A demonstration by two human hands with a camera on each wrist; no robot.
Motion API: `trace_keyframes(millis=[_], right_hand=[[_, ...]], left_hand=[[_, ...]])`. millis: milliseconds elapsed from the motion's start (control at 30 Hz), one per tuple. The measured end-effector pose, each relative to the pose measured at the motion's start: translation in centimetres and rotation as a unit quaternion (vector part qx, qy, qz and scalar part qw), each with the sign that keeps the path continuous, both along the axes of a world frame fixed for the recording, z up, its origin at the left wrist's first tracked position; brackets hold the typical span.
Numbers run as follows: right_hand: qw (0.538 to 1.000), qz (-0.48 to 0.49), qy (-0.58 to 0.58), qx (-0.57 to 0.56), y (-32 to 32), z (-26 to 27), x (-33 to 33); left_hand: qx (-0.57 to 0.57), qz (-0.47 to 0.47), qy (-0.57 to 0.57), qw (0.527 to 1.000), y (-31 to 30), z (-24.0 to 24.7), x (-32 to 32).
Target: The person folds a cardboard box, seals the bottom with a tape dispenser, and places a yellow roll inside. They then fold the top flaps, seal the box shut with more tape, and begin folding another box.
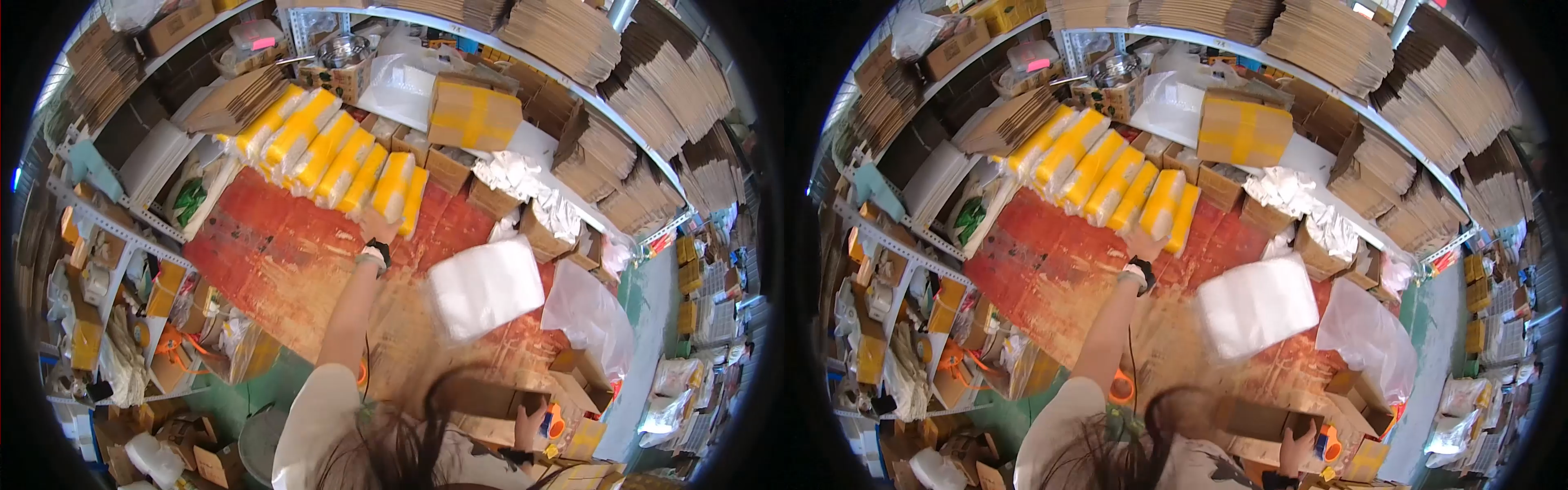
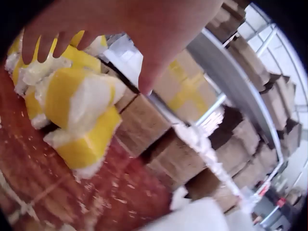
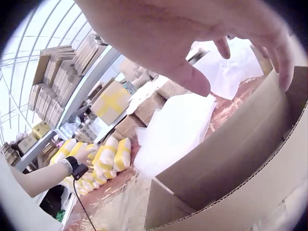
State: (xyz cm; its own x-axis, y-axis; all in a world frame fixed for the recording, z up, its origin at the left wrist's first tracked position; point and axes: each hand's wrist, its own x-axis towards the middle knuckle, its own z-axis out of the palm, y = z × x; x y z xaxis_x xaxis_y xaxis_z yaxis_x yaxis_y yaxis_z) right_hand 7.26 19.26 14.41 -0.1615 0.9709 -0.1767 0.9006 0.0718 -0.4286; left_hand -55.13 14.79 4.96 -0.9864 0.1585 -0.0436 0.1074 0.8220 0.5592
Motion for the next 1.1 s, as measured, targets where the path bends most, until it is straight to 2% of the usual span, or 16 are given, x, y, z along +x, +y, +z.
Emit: trace_keyframes(millis=[133,233,300,400,467,500,567,633,667,700,733,767,900,933,967,1100], right_hand=[[0.966,-0.079,0.246,0.02,-0.7,-6.2,7.2],[0.986,-0.146,0.082,-0.014,-2.5,-6.0,10.1],[0.973,-0.207,0.008,-0.101,-3.8,-1.0,6.0],[0.971,-0.224,0.052,-0.072,-4.0,-0.5,2.7],[0.983,-0.123,0.135,0.026,-3.7,-2.5,2.8],[0.969,-0.188,0.147,-0.058,-3.1,-2.1,2.4],[0.971,-0.12,0.203,-0.023,-2.9,-3.6,3.0],[0.966,-0.132,0.223,-0.006,-2.9,-3.6,2.6],[0.968,-0.11,0.225,0.006,-2.9,-1.1,1.1],[0.962,-0.128,0.24,-0.005,-2.8,-0.1,0.8],[0.965,-0.114,0.238,0.012,-2.8,0.5,0.9],[0.945,-0.156,0.286,0.009,-3.1,2.0,0.4],[0.903,-0.214,0.355,-0.112,-2.7,3.8,3.0],[0.89,-0.2,0.384,-0.142,-2.3,4.3,3.2],[0.875,-0.181,0.412,-0.176,-1.7,4.7,3.5],[0.741,-0.106,0.568,-0.343,2.5,7.3,2.5]], left_hand=[[-0.15,0.042,-0.035,0.987,5.0,-2.4,-5.0],[-0.163,0.041,0.007,0.986,6.2,-2.2,-5.9],[-0.155,0.037,0.035,0.987,5.6,-3.1,-6.6],[-0.11,-0.033,-0.1,0.988,4.2,-2.6,-9.5],[-0.135,-0.09,-0.099,0.982,4.2,-1.7,-9.8],[-0.149,-0.119,-0.1,0.976,4.0,-1.3,-9.9],[0.13,-0.148,-0.263,0.944,2.1,-0.6,-10.6],[0.337,-0.176,-0.431,0.819,-0.3,0.0,-9.9],[0.402,-0.187,-0.516,0.733,-1.3,0.9,-8.6],[0.376,-0.166,-0.555,0.723,-2.6,2.8,-6.5],[0.335,-0.106,-0.543,0.763,-3.8,9.8,-0.9],[0.381,-0.181,-0.561,0.712,-5.9,7.2,0.1],[0.32,-0.241,-0.472,0.785,-10.9,11.2,12.5],[0.307,-0.239,-0.486,0.782,-10.8,15.5,17.2],[0.255,-0.224,-0.551,0.762,-12.2,13.5,17.9],[0.193,-0.308,-0.592,0.719,-9.8,16.7,29.4]])
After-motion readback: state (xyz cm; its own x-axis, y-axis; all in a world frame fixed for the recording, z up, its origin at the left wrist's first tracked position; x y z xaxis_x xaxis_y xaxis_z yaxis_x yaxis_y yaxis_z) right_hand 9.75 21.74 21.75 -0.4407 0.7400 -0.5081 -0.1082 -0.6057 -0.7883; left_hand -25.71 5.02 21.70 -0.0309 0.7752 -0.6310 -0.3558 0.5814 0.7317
